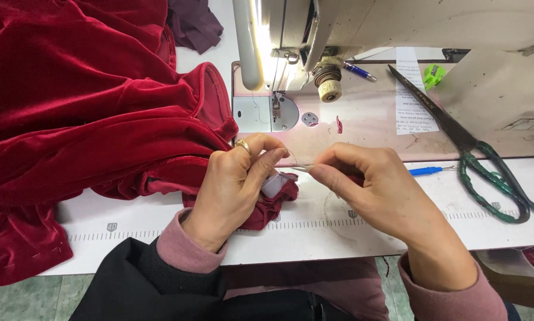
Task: Trimming excess threads from a red velvet garment using scissors and then folding the piece for inspection.
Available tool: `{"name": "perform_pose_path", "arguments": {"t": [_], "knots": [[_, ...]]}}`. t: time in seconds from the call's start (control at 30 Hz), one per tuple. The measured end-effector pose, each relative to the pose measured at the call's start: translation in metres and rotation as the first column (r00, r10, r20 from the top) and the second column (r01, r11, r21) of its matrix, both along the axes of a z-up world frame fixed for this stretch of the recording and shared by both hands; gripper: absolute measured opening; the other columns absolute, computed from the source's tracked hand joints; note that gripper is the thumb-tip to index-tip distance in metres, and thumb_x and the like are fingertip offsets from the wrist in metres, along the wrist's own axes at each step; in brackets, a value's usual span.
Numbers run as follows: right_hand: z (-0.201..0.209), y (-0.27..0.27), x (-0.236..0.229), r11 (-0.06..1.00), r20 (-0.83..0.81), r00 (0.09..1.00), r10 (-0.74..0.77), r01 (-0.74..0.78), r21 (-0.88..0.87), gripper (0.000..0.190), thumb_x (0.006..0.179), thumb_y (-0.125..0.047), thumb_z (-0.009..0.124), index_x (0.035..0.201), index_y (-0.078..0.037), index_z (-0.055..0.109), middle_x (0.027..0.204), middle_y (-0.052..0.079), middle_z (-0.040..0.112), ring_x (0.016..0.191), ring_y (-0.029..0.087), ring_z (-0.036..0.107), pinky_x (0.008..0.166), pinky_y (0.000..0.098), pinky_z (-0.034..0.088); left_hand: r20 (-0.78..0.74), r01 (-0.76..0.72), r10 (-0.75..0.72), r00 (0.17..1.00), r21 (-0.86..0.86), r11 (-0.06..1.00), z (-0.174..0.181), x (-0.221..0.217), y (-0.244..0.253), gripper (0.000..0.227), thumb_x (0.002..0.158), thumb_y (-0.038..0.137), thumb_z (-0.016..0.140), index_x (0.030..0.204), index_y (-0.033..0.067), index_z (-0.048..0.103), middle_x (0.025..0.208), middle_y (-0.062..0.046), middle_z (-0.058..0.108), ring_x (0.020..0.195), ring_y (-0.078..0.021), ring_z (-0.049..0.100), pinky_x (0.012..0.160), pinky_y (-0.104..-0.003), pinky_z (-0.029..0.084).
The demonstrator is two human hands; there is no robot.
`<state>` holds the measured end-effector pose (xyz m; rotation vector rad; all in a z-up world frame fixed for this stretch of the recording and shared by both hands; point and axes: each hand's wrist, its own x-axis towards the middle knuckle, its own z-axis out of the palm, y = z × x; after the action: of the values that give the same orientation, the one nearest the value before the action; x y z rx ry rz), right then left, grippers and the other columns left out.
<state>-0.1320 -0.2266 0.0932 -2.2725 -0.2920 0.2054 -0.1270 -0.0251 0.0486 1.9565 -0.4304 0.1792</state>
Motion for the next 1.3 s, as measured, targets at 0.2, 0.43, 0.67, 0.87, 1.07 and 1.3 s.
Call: {"name": "perform_pose_path", "arguments": {"t": [0.2,0.43,0.67,0.87,1.07,1.3], "knots": [[-0.001,0.01,0.002,0.996,0.037,0.995,0.093,-0.092,-0.006,0.022,0.091,-0.026,0.065,0.073,-0.013,0.069,0.054,-0.004,0.046,0.05,0.008,0.035,0.049,0.0256,0.03,-0.007,0.017,-0.017,1.0,-0.013,1.0,0.0,0.0,0.0,0.018,0.098,0.023,0.05,0.094,0.0129,0.064,0.065,0.003,0.054,0.057,-0.0093,0.056,0.053,-0.022,0.041],[-0.015,0.002,0.008,0.959,-0.033,0.999,-0.016,0.024,0.281,0.028,0.078,-0.013,0.075,0.105,-0.011,0.068,0.098,-0.001,0.072,0.092,0.009,0.066,0.091,0.0217,0.051,0.006,0.032,-0.032,0.999,-0.018,0.999,0.001,0.0,-0.002,0.015,0.096,0.022,0.052,0.092,0.0136,0.063,0.068,0.002,0.07,0.058,-0.009,0.069,0.056,-0.021,0.048],[-0.026,-0.028,0.021,0.998,0.341,0.938,-0.057,0.048,0.035,0.007,0.089,-0.012,0.071,0.084,-0.009,0.069,0.067,-0.002,0.059,0.057,0.007,0.041,0.052,0.0232,0.031,-0.052,0.038,-0.035,0.998,0.067,0.997,0.007,-0.004,0.007,0.023,0.094,0.032,0.053,0.095,0.012,0.065,0.055,0.003,0.053,0.049,-0.0088,0.048,0.051,-0.026,0.038],[-0.023,-0.07,0.019,0.766,0.334,0.922,-0.195,0.356,-0.536,0.04,0.097,-0.047,0.056,0.104,-0.009,0.067,0.079,0.006,0.065,0.072,0.032,0.059,0.06,0.0451,0.043,-0.226,0.108,-0.094,0.97,0.051,0.993,0.015,-0.006,0.006,0.017,0.076,0.022,0.078,0.088,0.0127,0.07,0.053,0.003,0.067,0.044,-0.0028,0.065,0.045,-0.016,0.048],[-0.047,-0.089,0.024,0.672,0.422,0.898,-0.124,0.389,-0.63,0.044,0.094,-0.047,0.056,0.126,-0.018,0.066,0.105,0.008,0.063,0.093,0.036,0.063,0.063,0.0535,0.052,-0.416,0.041,-0.128,0.9,-0.212,0.976,0.021,-0.008,0.005,0.015,0.085,0.016,0.064,0.089,0.0036,0.071,0.074,-0.005,0.078,0.057,-0.0102,0.072,0.051,-0.019,0.059],[-0.012,-0.115,0.013,0.835,0.364,0.921,-0.136,0.304,-0.459,0.038,0.095,-0.021,0.057,0.128,-0.002,0.061,0.109,0.015,0.056,0.08,0.034,0.059,0.079,0.0451,0.043,-0.498,-0.008,-0.04,0.866,-0.095,0.995,0.025,-0.008,0.001,0.015,0.083,0.018,0.068,0.091,0.0073,0.075,0.068,-0.005,0.079,0.047,-0.0127,0.072,0.042,-0.021,0.054]]}}
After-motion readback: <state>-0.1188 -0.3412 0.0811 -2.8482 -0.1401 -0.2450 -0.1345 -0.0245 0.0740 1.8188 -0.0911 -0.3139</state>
